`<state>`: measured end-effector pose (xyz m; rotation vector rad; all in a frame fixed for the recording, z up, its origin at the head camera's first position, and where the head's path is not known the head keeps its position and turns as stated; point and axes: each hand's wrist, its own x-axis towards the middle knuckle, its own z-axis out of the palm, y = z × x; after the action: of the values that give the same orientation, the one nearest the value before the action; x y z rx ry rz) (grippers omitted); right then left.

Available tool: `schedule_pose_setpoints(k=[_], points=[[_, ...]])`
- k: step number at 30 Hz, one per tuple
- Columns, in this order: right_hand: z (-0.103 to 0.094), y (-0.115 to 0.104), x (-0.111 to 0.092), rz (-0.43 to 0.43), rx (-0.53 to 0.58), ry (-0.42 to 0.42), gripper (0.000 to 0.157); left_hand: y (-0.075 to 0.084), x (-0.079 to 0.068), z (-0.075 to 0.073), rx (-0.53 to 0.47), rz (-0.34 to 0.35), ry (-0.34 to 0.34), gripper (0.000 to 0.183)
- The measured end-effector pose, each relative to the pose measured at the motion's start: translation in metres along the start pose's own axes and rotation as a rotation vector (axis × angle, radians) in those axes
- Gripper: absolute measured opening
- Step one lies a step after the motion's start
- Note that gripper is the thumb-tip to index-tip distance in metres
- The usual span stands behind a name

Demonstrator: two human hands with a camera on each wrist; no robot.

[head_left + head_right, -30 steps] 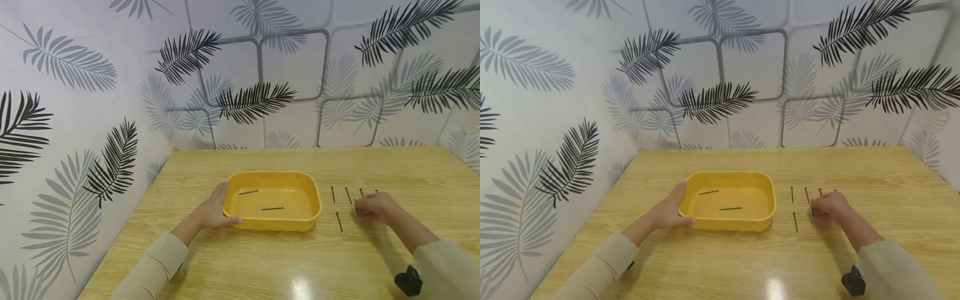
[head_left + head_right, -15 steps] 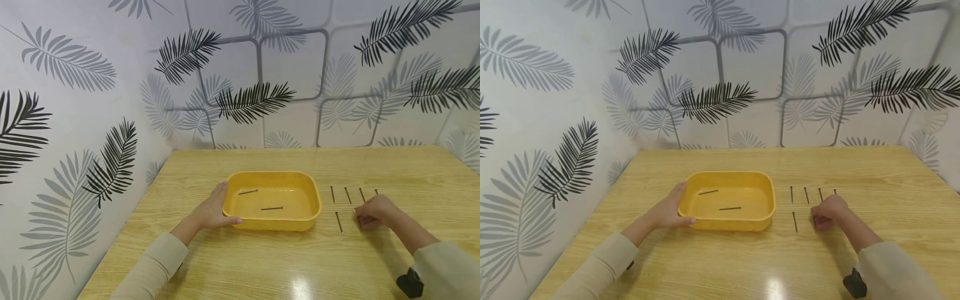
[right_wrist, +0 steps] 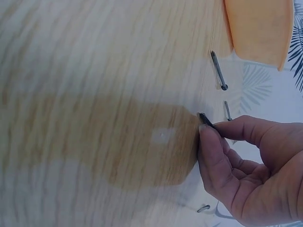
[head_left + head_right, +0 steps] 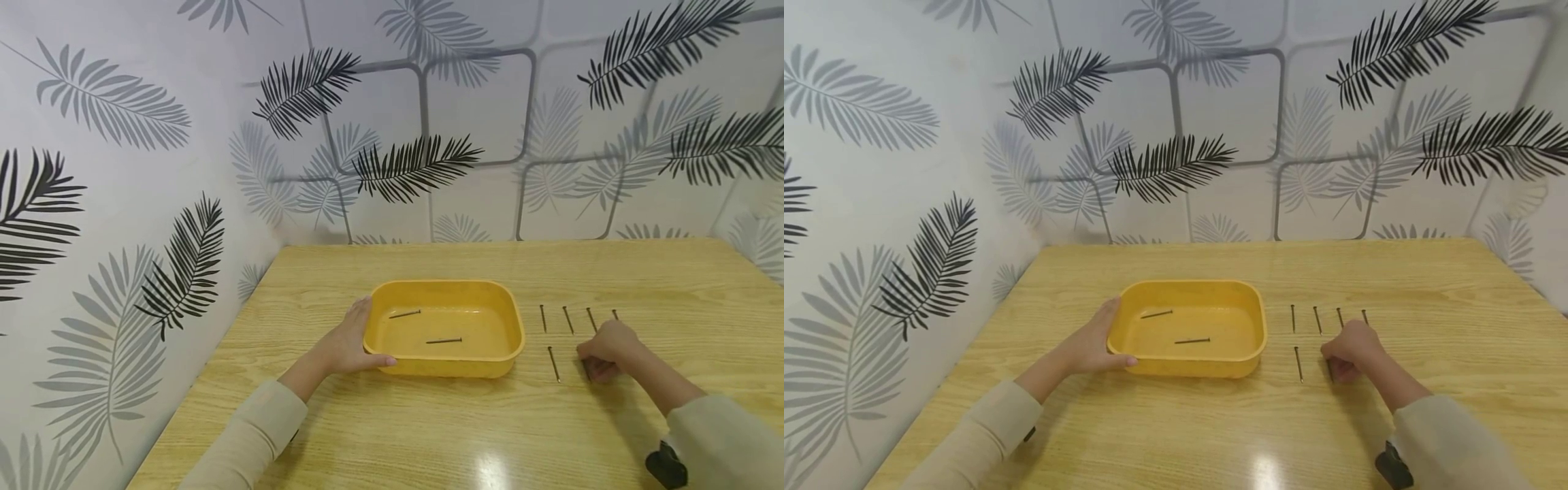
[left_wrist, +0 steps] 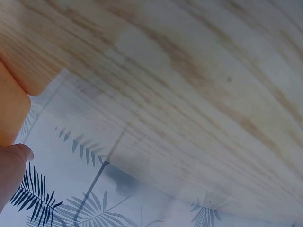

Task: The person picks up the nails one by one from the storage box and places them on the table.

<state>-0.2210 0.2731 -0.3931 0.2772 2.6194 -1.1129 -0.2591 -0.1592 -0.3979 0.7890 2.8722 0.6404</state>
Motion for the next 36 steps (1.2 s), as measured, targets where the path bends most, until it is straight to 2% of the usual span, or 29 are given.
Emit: schedule_pose_setpoints(k=[18, 22, 30, 36], points=[[-0.001, -0.005, -0.004, -0.012, -0.04, -0.033, 0.024, 0.001, -0.001, -0.001, -0.002, -0.009, 0.0, 0.123], [-0.003, -0.007, -0.003, -0.03, -0.043, -0.015, 0.025, 0.0, 0.0, -0.001, -0.005, -0.001, 0.001, 0.123], [-0.005, -0.028, -0.008, -0.102, 0.068, -0.012, 0.04, 0.001, -0.001, -0.001, 0.006, -0.015, -0.009, 0.122], [-0.004, -0.045, -0.008, -0.088, 0.156, -0.019, 0.045, 0.002, -0.001, -0.001, 0.007, -0.022, -0.012, 0.122]])
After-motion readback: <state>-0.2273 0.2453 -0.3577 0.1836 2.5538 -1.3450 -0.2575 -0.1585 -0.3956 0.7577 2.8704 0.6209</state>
